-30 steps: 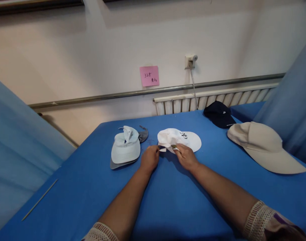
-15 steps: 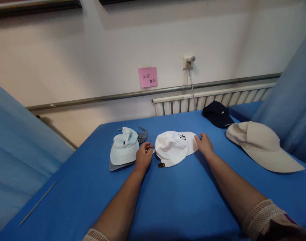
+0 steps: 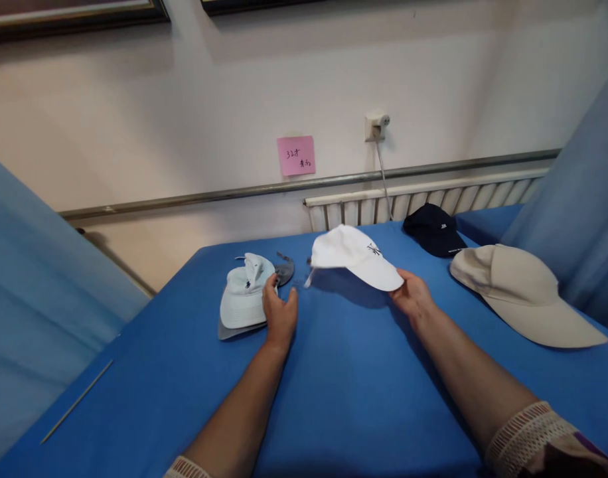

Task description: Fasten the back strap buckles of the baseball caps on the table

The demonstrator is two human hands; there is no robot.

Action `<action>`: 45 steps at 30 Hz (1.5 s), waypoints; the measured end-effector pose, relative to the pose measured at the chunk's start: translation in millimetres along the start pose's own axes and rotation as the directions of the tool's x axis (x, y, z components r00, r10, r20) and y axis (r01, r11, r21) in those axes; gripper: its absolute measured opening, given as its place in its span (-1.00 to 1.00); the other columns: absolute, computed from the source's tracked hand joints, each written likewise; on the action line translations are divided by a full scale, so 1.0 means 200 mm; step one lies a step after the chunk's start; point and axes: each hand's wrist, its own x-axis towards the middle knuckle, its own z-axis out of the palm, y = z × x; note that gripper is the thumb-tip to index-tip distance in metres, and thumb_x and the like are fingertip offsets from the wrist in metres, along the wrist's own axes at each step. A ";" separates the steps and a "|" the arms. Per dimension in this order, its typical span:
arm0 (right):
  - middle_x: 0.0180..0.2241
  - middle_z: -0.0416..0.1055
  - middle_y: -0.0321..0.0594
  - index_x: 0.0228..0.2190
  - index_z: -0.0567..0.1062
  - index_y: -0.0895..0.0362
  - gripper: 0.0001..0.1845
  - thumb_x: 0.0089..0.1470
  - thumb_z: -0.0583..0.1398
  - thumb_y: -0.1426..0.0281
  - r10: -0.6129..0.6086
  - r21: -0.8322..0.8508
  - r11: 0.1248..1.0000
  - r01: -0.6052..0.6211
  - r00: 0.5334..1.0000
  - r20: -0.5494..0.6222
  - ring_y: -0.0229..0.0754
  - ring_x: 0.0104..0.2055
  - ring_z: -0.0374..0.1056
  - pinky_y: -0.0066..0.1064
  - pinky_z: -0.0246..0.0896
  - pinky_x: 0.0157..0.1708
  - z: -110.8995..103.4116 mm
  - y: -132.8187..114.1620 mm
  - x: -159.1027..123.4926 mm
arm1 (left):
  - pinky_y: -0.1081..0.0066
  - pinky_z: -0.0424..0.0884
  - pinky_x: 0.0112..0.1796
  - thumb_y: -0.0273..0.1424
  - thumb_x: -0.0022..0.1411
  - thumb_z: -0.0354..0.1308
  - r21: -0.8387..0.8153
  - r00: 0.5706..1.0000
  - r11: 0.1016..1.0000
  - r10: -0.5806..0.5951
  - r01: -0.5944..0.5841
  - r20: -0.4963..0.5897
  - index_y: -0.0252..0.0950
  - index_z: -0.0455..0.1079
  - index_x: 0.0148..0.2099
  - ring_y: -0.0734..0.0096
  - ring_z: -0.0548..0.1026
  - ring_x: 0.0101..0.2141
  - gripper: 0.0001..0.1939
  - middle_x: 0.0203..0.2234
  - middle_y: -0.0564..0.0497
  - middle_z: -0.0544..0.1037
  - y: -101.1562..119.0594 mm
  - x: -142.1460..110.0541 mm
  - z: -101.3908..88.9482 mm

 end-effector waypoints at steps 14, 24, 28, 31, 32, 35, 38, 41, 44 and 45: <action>-0.35 0.57 -0.15 -0.35 0.46 0.17 -0.80 -0.07 0.35 0.44 0.296 -0.099 0.955 -0.279 0.909 0.294 -0.24 -0.40 0.49 -0.55 0.32 -0.52 0.19 0.33 -0.42 | 0.45 0.48 -0.31 -0.38 -0.05 0.39 -0.613 0.772 0.471 -0.348 0.634 0.531 -0.38 0.46 -0.16 0.38 0.54 -0.33 -0.62 -0.25 -0.11 0.60 0.18 -0.18 0.05; -0.41 0.54 -0.17 -0.40 0.45 0.16 -0.74 -0.17 0.37 0.38 0.329 -0.278 0.928 -0.248 0.894 0.303 -0.28 -0.46 0.42 -0.47 0.24 -0.46 0.18 0.32 -0.39 | 0.58 0.50 -0.47 -0.55 0.10 0.23 -0.609 0.890 0.678 -0.443 0.412 0.110 -0.38 0.46 -0.25 0.52 0.52 -0.46 -0.88 -0.35 -0.03 0.58 0.11 0.14 -0.50; -0.42 0.53 -0.18 -0.39 0.44 0.16 -0.73 -0.16 0.37 0.37 0.346 -0.300 0.920 -0.254 0.884 0.314 -0.28 -0.46 0.42 -0.47 0.24 -0.46 0.17 0.33 -0.39 | 0.58 0.48 -0.50 -0.58 0.08 0.21 -0.519 0.815 0.684 -0.578 0.513 0.043 -0.39 0.43 -0.31 0.54 0.50 -0.53 -0.92 -0.46 -0.02 0.55 -0.01 0.05 -0.64; -0.40 0.54 -0.15 -0.38 0.45 0.16 -0.77 -0.13 0.34 0.41 0.320 -0.289 0.927 -0.239 0.907 0.275 -0.27 -0.47 0.43 -0.49 0.25 -0.50 0.16 0.34 -0.36 | 0.60 0.32 -0.67 -0.44 0.07 0.24 -0.409 0.793 0.728 -0.609 0.550 -0.017 -0.37 0.38 -0.31 0.59 0.36 -0.69 -0.87 -0.62 0.09 0.45 -0.05 -0.01 -0.70; -0.40 0.54 -0.15 -0.38 0.44 0.16 -0.79 -0.13 0.33 0.44 0.283 -0.265 0.939 -0.219 0.929 0.238 -0.27 -0.47 0.44 -0.50 0.26 -0.52 0.15 0.33 -0.34 | 0.61 0.23 -0.72 -0.39 0.07 0.24 -0.390 0.795 0.747 -0.604 0.539 -0.059 -0.35 0.37 -0.31 0.62 0.28 -0.74 -0.84 -0.67 0.15 0.39 -0.06 -0.02 -0.72; -0.43 0.53 -0.17 -0.41 0.42 0.15 -0.83 -0.13 0.29 0.52 0.060 -0.124 0.991 -0.057 0.998 0.021 -0.26 -0.47 0.44 -0.53 0.27 -0.58 0.08 0.26 -0.24 | 0.63 0.08 -0.75 -0.30 0.02 0.24 -0.365 0.795 0.800 -0.569 0.477 -0.208 -0.31 0.37 -0.22 0.64 0.16 -0.77 -0.73 -0.74 0.25 0.25 -0.02 -0.04 -0.73; -0.51 0.47 -0.25 -0.47 0.35 0.11 -0.88 -0.08 0.21 0.53 -0.126 -0.072 0.991 0.113 0.971 -0.204 -0.29 -0.51 0.42 -0.54 0.30 -0.57 -0.06 0.11 -0.12 | 0.62 0.12 -0.69 -0.29 -0.04 0.26 -0.327 0.857 0.847 -0.487 0.418 -0.165 -0.29 0.38 -0.09 0.61 0.24 -0.71 -0.57 -0.68 0.22 0.32 0.08 -0.07 -0.65; -0.56 0.37 -0.35 -0.51 0.25 0.08 -0.86 -0.04 0.14 0.52 -0.234 -0.123 0.972 0.202 0.900 -0.367 -0.33 -0.55 0.37 -0.55 0.28 -0.57 -0.22 -0.06 -0.05 | 0.60 0.08 -0.67 -0.25 -0.07 0.27 -0.261 0.915 0.877 -0.381 0.403 0.132 -0.33 0.40 -0.08 0.62 0.19 -0.71 -0.53 -0.69 0.22 0.28 0.19 -0.12 -0.48; -0.48 0.33 -0.32 -0.46 0.22 0.07 -0.87 -0.04 0.11 0.49 -0.342 -0.222 0.939 0.263 0.797 -0.499 -0.27 -0.44 0.38 -0.47 0.31 -0.48 -0.35 -0.20 -0.04 | 0.57 0.05 -0.66 -0.23 0.02 0.19 -0.161 0.862 0.906 -0.300 0.392 0.408 -0.33 0.40 -0.13 0.61 0.15 -0.71 -0.62 -0.70 0.22 0.25 0.24 -0.20 -0.21; -0.41 0.34 -0.29 -0.42 0.23 0.07 -0.86 -0.06 0.13 0.48 -0.379 -0.252 0.924 0.286 0.757 -0.532 -0.22 -0.35 0.39 -0.42 0.33 -0.41 -0.38 -0.24 -0.06 | 0.56 0.07 -0.64 -0.22 0.03 0.18 -0.122 0.815 0.919 -0.264 0.375 0.516 -0.33 0.40 -0.16 0.59 0.17 -0.70 -0.65 -0.70 0.21 0.25 0.24 -0.23 -0.12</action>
